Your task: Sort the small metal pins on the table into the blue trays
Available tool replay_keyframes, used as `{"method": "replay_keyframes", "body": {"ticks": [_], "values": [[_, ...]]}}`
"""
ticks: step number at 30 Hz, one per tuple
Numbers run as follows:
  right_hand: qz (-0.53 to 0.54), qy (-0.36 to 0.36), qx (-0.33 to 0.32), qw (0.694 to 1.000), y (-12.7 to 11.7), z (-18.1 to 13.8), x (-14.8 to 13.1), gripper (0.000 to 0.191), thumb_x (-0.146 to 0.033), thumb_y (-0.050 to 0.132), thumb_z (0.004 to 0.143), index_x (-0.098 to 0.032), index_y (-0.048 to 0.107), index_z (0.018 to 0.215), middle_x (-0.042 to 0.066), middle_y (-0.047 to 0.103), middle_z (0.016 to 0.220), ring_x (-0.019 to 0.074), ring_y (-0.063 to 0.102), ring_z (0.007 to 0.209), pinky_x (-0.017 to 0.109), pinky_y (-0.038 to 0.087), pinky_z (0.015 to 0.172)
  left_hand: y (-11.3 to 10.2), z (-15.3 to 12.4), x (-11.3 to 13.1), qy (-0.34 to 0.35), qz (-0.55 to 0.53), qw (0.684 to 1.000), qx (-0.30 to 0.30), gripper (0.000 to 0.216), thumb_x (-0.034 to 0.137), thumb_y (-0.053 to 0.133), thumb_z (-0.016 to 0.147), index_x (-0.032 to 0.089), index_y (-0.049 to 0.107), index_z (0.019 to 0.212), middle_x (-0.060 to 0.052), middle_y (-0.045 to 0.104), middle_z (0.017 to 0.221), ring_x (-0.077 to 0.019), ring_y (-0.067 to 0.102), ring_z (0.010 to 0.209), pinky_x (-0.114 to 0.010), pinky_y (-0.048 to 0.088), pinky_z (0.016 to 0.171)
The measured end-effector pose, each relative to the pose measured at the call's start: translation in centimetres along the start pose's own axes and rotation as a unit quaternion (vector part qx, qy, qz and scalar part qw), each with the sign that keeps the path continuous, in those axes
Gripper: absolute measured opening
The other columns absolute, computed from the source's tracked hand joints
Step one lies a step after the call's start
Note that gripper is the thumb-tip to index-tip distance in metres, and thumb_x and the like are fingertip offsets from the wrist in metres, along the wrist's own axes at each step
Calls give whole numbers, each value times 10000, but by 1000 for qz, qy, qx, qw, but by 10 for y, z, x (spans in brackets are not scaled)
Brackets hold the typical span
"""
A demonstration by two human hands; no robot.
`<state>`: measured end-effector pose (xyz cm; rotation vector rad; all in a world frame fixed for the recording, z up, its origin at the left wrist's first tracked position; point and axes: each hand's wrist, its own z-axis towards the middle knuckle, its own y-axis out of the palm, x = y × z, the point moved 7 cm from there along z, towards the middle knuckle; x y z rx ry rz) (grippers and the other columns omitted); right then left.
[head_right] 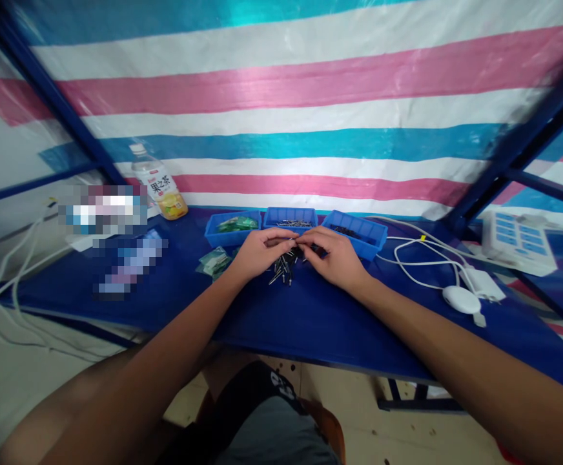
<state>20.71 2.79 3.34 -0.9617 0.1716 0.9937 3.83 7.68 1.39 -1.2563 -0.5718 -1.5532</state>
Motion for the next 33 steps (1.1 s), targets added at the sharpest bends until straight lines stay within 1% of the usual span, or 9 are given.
{"method": "replay_keyframes", "body": {"ticks": [3,7,11,15,19,22,26,29,33], "values": [[-4,2,15,1000,-3,0,-3,173,-330,609,1026,-276,754,1105,73,756,1071,234,706,915,383,593,746,-2,0,-3,-19,6,1000,17,169,245,786,895,174,810,1047,-106,835,1024,-245,810,967,-423,663,925],[-12,-18,43,999,-6,-1,-4,156,-325,637,1014,-267,739,1116,65,728,982,228,697,869,365,599,696,-2,0,-4,-37,27,999,30,104,213,807,859,162,800,950,-83,824,919,-212,801,851,-395,663,882],[-14,-36,45,998,-7,-2,-4,175,-286,644,1009,-264,736,1155,79,722,1071,225,707,897,359,612,691,0,0,-4,-31,30,999,19,105,187,831,826,159,788,918,-80,819,921,-202,795,860,-377,658,877],[-18,-45,32,998,-8,-3,-4,152,-266,639,1007,-264,755,1106,84,742,1130,239,725,959,368,626,725,-2,0,-5,-28,44,998,31,177,155,848,798,162,750,944,-74,805,917,-201,794,849,-334,657,782],[-21,-24,16,999,-5,-3,-1,122,-271,657,1001,-256,757,1068,58,778,1032,221,731,873,367,615,728,-4,1,-3,2,42,998,51,225,94,836,789,153,712,967,-92,783,1037,-185,798,876,-277,638,748],[-26,-6,6,1000,-2,-3,3,120,-298,669,1000,-249,755,1067,50,789,1001,210,731,821,363,602,721,-4,2,1,38,74,995,58,221,69,822,790,150,709,962,-91,749,1081,-168,793,860,-255,629,732],[-29,3,-10,1000,1,-2,6,101,-302,682,989,-244,754,1029,45,794,984,207,733,809,354,593,721,-1,1,7,90,127,987,43,238,51,801,794,161,712,985,-70,714,1080,-149,781,838,-252,629,729],[-22,16,-40,999,5,-2,9,89,-294,691,977,-244,751,1020,33,802,955,194,730,760,344,588,711,0,0,10,109,144,983,35,250,42,779,802,171,709,1005,-63,714,1076,-156,778,855,-265,635,741],[-14,31,-54,998,7,-2,12,80,-276,697,949,-244,728,1016,26,798,947,180,713,729,327,575,694,2,-1,14,133,161,978,20,257,23,747,822,179,714,1024,-56,710,1089,-152,776,880,-281,643,794]]}}
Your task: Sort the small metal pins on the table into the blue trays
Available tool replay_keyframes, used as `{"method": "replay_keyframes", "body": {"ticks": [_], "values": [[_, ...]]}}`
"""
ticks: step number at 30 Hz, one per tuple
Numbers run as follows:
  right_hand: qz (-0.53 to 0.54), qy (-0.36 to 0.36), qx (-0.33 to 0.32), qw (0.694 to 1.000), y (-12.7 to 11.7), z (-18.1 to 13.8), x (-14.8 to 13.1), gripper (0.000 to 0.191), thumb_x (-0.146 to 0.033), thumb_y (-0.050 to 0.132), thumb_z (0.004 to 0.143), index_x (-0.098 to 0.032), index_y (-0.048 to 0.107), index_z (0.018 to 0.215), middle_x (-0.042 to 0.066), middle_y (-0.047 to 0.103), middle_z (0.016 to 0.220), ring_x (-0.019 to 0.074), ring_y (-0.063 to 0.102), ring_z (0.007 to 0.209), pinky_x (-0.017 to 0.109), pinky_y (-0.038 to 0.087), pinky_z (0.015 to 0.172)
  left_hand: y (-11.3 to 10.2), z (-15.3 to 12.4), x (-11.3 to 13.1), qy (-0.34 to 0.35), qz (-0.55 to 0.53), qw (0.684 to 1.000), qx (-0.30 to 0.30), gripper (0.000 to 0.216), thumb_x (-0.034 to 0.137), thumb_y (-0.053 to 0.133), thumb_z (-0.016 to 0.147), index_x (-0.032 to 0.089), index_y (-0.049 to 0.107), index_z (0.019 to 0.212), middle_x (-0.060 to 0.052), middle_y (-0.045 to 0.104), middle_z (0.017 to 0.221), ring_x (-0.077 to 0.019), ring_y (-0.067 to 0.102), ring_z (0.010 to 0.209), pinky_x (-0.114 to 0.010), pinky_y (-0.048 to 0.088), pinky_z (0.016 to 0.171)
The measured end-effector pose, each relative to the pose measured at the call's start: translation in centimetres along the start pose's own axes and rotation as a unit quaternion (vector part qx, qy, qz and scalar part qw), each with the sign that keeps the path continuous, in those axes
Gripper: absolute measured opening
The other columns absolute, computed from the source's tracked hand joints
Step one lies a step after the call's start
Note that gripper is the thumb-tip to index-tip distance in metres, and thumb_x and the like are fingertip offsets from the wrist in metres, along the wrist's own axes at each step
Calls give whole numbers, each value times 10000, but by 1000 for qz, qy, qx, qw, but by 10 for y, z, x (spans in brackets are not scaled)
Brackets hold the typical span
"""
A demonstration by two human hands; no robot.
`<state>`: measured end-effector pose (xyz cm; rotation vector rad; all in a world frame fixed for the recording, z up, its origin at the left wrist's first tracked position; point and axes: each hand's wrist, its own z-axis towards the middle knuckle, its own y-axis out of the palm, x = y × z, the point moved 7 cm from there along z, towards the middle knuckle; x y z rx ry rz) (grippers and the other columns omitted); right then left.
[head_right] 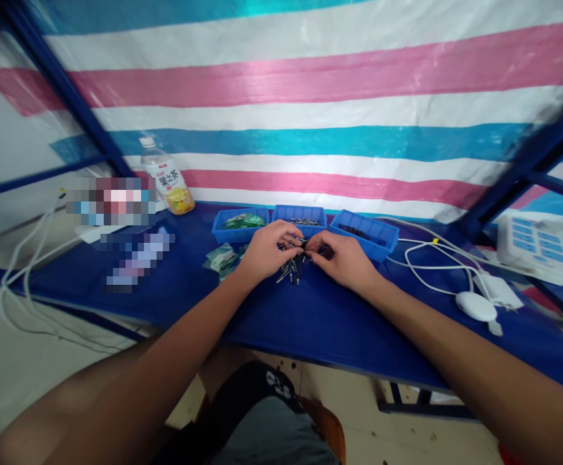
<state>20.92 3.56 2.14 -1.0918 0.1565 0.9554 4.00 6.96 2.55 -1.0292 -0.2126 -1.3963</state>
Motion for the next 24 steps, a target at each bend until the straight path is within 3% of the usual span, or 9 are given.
{"method": "replay_keyframes", "body": {"ticks": [4,9,15,19,24], "values": [[-2,-1,-25,1000,4,0,1,129,-240,689,911,-244,693,1040,18,768,923,171,681,704,314,558,672,3,-1,4,16,-4,1000,-19,280,-3,719,832,179,721,1046,-58,707,1130,-133,774,872,-266,644,795],[-8,-42,10,999,-2,1,-7,366,-198,636,896,-262,698,1252,36,728,934,204,673,770,339,558,683,-3,0,8,16,1,1000,18,273,137,767,882,187,720,1146,-89,730,1158,-171,764,947,-303,657,830],[-13,-3,87,996,-14,2,-5,163,-277,663,945,-252,772,1064,35,738,876,202,680,742,350,563,671,0,-2,8,-18,60,998,-16,276,261,674,988,185,750,1242,-81,807,1028,-184,760,845,-359,654,873],[-9,-12,98,995,-15,1,-6,111,-301,690,952,-247,763,1016,57,758,944,216,700,807,355,583,687,6,-3,10,-19,21,998,-49,348,218,608,1010,187,731,1334,-101,811,1177,-207,785,965,-367,659,908],[2,-42,72,996,-12,2,-11,140,-316,667,986,-261,788,1029,79,763,1028,237,717,867,392,614,724,6,-1,11,-16,-19,999,-42,300,183,667,966,208,779,1243,-107,775,1297,-239,778,1086,-397,671,947]]}}
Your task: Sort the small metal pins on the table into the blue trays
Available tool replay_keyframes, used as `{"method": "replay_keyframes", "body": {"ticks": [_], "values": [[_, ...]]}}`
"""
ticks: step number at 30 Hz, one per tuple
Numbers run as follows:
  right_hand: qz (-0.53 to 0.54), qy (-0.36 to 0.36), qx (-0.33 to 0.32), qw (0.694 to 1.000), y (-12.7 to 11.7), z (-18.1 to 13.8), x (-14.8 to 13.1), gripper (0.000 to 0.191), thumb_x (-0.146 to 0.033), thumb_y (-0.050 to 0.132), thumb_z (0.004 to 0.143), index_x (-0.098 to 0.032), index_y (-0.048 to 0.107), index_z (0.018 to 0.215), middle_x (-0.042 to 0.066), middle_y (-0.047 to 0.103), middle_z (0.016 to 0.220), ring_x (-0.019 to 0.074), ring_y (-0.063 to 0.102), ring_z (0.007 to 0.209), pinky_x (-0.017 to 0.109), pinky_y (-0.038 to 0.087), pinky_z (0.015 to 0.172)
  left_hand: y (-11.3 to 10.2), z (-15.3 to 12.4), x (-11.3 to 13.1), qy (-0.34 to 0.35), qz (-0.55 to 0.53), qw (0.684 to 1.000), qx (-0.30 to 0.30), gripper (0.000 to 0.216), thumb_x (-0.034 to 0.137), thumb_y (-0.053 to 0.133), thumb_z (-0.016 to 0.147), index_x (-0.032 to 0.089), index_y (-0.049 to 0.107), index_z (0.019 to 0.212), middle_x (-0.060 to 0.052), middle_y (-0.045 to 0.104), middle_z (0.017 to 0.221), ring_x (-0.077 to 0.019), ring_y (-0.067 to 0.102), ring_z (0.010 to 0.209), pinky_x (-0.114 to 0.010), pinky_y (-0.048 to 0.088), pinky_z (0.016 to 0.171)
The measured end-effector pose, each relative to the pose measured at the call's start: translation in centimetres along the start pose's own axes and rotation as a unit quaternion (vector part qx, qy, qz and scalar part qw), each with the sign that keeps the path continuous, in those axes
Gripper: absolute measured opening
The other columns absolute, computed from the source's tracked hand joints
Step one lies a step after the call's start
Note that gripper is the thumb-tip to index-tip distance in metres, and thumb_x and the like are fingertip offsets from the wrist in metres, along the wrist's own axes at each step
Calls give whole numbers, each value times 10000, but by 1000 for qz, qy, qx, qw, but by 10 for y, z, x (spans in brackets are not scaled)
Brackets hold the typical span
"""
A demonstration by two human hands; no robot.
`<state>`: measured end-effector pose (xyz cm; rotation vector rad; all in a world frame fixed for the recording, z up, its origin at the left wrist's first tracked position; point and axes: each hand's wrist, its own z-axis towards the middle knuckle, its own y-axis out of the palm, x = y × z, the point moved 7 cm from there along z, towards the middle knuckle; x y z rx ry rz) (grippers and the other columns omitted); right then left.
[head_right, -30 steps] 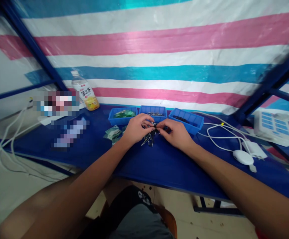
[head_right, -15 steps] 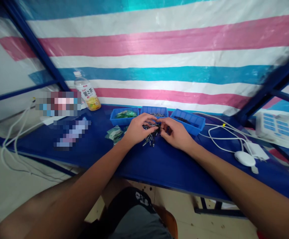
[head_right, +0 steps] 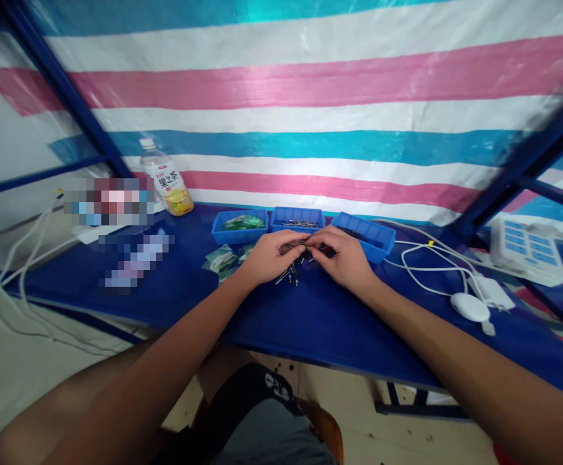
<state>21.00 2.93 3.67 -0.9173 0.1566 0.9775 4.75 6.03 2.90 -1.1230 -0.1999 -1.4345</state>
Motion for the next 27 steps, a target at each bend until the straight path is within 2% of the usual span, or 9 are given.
{"method": "replay_keyframes", "body": {"ticks": [4,7,10,13,20,27], "values": [[12,-9,-10,1000,1,0,-3,160,-313,652,996,-268,800,1037,75,788,1060,249,746,928,418,633,783,-3,0,-7,-44,-70,996,18,285,160,732,917,183,781,1197,-112,808,1199,-240,802,1042,-424,675,977],[25,25,-14,999,2,-2,3,152,-324,664,984,-255,791,1032,68,809,1040,240,758,886,402,638,759,-2,0,-14,-68,-100,993,16,269,106,731,896,169,775,1154,-106,827,1104,-229,811,1015,-412,678,973],[22,55,7,998,1,-4,8,179,-324,685,962,-244,773,1097,68,806,1032,239,754,869,388,632,728,-2,0,-17,-64,-106,992,23,217,78,714,889,160,773,1082,-100,831,1042,-214,815,980,-409,677,970],[1,26,-3,1000,2,-3,3,262,-287,658,969,-256,757,1210,69,784,1050,239,737,898,387,619,736,-2,0,-18,-69,-101,992,28,169,101,739,874,151,778,1031,-97,833,1003,-212,818,934,-414,681,958],[-3,3,-20,1000,4,-3,2,325,-267,631,972,-281,733,1280,77,751,1051,248,715,917,398,620,740,-3,-1,-14,-80,-73,994,24,143,225,758,906,185,805,1034,-79,841,990,-225,822,919,-409,692,914],[-24,-23,-30,999,3,-3,-5,313,-285,589,1028,-310,740,1301,87,728,1126,249,702,930,419,617,771,-2,-2,-23,-78,-58,995,30,72,146,748,858,174,765,922,-59,823,887,-191,810,826,-369,689,853]]}}
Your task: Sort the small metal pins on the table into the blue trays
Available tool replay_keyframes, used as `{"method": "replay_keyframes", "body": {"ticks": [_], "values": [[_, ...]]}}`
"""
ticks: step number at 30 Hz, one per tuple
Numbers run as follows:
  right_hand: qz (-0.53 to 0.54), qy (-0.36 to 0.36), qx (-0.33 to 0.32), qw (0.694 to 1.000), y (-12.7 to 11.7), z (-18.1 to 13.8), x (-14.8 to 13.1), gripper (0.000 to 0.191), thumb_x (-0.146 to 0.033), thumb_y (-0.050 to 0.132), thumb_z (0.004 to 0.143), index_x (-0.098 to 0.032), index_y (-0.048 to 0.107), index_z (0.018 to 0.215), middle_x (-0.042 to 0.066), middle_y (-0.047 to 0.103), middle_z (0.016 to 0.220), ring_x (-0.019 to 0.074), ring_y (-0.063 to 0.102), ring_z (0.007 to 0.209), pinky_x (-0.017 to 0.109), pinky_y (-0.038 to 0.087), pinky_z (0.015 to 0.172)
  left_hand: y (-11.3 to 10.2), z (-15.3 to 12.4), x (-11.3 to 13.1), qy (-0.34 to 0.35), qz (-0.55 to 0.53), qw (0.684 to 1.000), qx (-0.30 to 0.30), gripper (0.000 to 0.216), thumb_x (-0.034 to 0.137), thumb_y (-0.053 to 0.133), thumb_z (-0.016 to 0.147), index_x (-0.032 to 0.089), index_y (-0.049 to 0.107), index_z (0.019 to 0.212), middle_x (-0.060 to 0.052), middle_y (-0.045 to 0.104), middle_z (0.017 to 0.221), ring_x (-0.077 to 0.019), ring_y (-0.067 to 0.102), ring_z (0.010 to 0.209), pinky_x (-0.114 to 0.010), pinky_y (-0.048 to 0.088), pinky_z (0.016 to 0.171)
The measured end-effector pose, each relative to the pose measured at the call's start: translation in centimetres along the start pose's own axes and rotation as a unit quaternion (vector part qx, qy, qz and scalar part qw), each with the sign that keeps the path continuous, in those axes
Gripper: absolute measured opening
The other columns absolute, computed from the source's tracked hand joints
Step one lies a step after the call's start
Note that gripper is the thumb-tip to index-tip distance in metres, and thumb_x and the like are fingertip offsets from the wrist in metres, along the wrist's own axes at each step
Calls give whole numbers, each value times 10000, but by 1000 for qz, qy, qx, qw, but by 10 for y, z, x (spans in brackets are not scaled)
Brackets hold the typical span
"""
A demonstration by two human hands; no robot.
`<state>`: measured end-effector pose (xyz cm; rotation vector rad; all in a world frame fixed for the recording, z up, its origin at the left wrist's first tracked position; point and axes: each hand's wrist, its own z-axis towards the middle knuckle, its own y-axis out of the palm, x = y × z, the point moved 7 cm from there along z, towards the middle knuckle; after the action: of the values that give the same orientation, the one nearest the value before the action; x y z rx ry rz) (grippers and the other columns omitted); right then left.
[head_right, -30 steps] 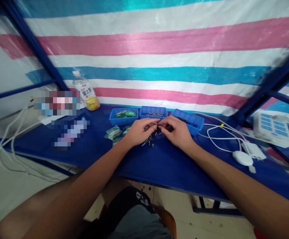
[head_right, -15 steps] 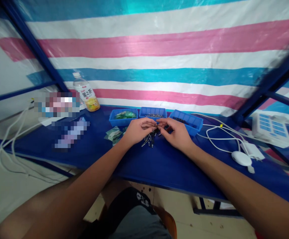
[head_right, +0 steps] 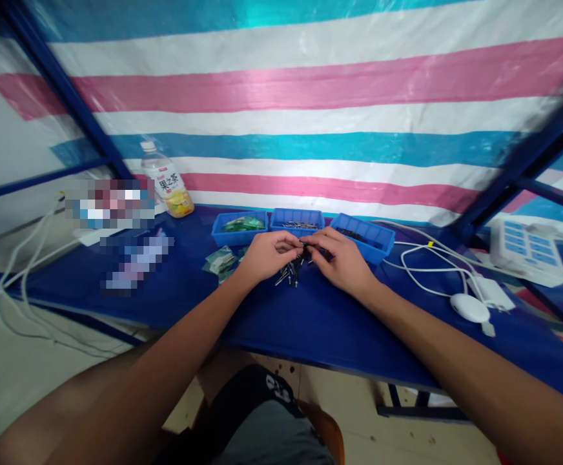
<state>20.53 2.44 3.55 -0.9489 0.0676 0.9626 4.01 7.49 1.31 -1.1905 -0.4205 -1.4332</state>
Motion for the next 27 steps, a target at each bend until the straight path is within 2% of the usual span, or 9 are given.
{"method": "replay_keyframes", "body": {"ticks": [4,10,15,20,27], "values": [[-8,-9,4,1000,-1,0,-4,328,-278,585,1034,-304,720,1332,95,712,1132,250,701,942,417,619,781,1,0,-2,-5,11,1000,-4,67,151,764,839,171,733,895,-63,813,864,-200,812,826,-337,683,790],[-31,-29,-4,999,1,0,-4,222,-258,602,1016,-279,764,1166,98,709,1106,269,702,986,453,606,876,0,1,-4,-12,-7,1000,-2,170,148,808,809,165,682,920,-78,812,910,-198,811,850,-354,682,832],[-6,-22,-38,999,3,1,-7,313,-280,626,1008,-289,704,1310,99,709,1114,245,687,889,403,605,739,-1,0,-3,-5,-7,1000,4,197,101,789,794,162,661,932,-77,807,923,-183,799,833,-349,681,817],[-2,-20,-28,999,2,0,-7,176,-336,628,1025,-275,748,1138,86,736,1064,233,687,858,401,597,738,-2,-1,-1,-1,3,1000,12,212,86,780,783,165,656,937,-65,802,916,-175,790,814,-352,678,820],[-7,36,1,999,-1,0,6,195,-395,640,1025,-252,771,1049,77,759,993,218,681,787,381,579,682,-6,0,5,1,-35,999,39,268,140,805,817,185,638,1021,-72,796,963,-184,797,844,-362,682,839]]}}
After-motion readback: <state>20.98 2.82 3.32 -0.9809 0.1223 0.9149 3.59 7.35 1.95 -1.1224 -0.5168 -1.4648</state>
